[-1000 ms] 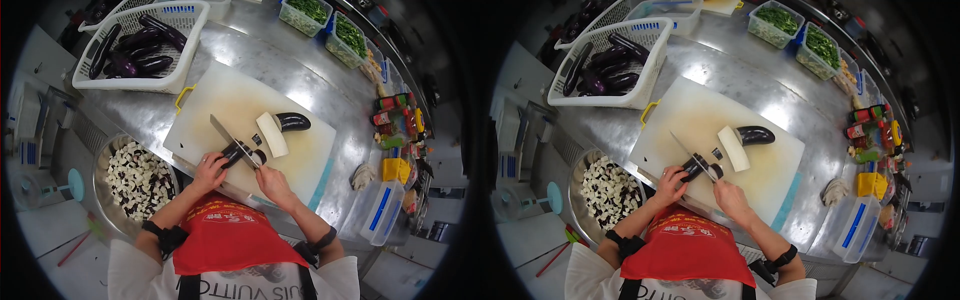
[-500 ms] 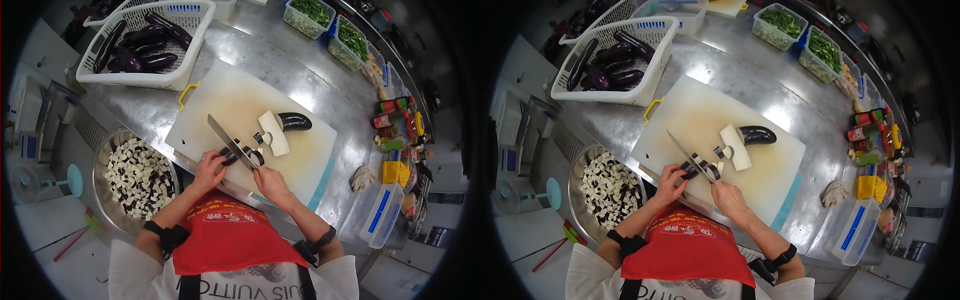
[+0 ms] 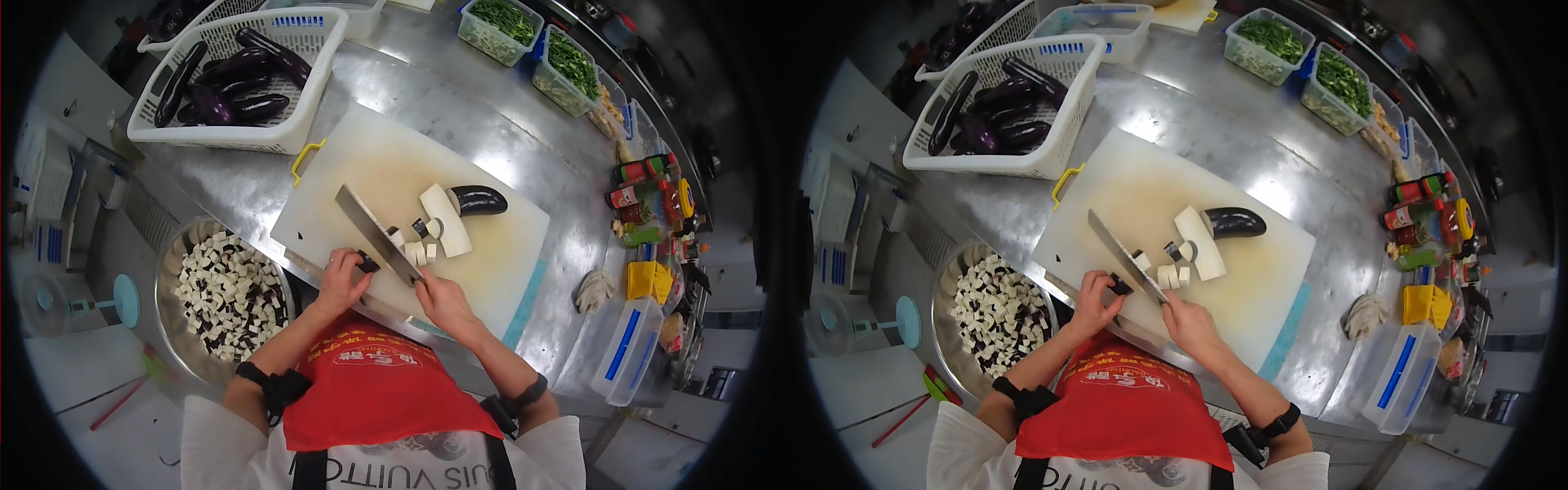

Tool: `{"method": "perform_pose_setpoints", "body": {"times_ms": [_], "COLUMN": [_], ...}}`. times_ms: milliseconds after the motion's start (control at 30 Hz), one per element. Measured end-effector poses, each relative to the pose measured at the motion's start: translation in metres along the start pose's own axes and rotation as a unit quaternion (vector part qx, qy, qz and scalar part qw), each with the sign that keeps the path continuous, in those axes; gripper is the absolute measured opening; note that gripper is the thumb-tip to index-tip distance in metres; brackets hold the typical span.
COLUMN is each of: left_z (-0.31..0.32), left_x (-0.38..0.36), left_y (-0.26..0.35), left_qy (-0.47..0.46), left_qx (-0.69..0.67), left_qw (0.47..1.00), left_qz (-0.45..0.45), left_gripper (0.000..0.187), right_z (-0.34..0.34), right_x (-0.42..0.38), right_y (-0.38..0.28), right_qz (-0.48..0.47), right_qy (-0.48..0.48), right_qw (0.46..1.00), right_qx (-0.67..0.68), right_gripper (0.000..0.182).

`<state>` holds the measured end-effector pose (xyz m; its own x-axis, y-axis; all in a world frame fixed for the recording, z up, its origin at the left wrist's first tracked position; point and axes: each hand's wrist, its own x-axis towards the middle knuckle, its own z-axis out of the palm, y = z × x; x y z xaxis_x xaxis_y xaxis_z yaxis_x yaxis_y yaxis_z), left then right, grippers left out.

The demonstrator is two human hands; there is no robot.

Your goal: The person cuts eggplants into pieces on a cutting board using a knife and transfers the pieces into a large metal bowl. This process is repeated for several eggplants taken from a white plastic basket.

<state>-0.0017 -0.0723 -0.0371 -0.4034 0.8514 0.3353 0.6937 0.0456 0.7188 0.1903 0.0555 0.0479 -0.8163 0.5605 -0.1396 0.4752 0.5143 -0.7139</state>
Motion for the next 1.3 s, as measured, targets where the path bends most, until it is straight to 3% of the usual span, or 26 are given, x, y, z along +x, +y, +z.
{"method": "perform_pose_setpoints", "body": {"times_ms": [267, 367, 500, 567, 700, 800, 900, 967, 1067, 1167, 1300], "left_z": [0.032, 0.051, 0.096, 0.099, 0.071, 0.072, 0.058, 0.031, -0.014, -0.054, -0.068], "left_x": [0.078, 0.128, 0.165, 0.174, 0.195, 0.2, 0.211, 0.217, 0.213, 0.192, 0.153], "left_y": [0.018, 0.032, 0.037, 0.043, 0.066, 0.047, 0.012, -0.009, -0.029, -0.019, -0.023], "left_qy": [-0.026, -0.079, -0.225, -0.26, -0.411, -0.412, -0.257, -0.15, -0.027, 0.015, 0.081], "left_qx": [-0.075, 0.025, 0.104, 0.139, 0.229, 0.195, 0.076, -0.038, -0.152, -0.208, -0.154], "left_qw": [0.995, 0.985, 0.956, 0.941, 0.869, 0.87, 0.961, 0.988, 0.986, 0.968, 0.976], "left_qz": [0.06, 0.148, 0.156, 0.163, 0.158, 0.185, 0.074, -0.005, -0.06, -0.136, -0.13], "left_gripper": [0.033, 0.037, 0.048, 0.051, 0.043, 0.031, 0.027, 0.028, 0.031, 0.03, 0.03], "right_z": [-0.056, -0.062, -0.053, -0.046, -0.049, -0.042, -0.055, -0.055, -0.026, -0.008, 0.002], "right_x": [-0.042, -0.065, -0.094, -0.103, -0.117, -0.122, -0.117, -0.109, -0.09, -0.062, -0.039], "right_y": [0.01, 0.022, 0.036, 0.044, 0.031, 0.038, 0.014, 0.001, 0.017, 0.017, 0.026], "right_qz": [0.098, 0.146, 0.208, 0.145, 0.201, 0.171, 0.156, 0.126, 0.045, 0.014, 0.001], "right_qy": [0.198, 0.248, 0.293, 0.343, 0.315, 0.307, 0.226, 0.159, 0.031, -0.073, -0.059], "right_qw": [0.972, 0.954, 0.931, 0.926, 0.923, 0.934, 0.959, 0.975, 0.996, 0.997, 0.998], "right_qx": [0.079, 0.082, 0.069, 0.059, 0.098, 0.071, 0.069, 0.091, 0.069, -0.001, -0.007], "right_gripper": [0.017, 0.016, 0.018, 0.018, 0.016, 0.015, 0.016, 0.018, 0.021, 0.023, 0.027]}}
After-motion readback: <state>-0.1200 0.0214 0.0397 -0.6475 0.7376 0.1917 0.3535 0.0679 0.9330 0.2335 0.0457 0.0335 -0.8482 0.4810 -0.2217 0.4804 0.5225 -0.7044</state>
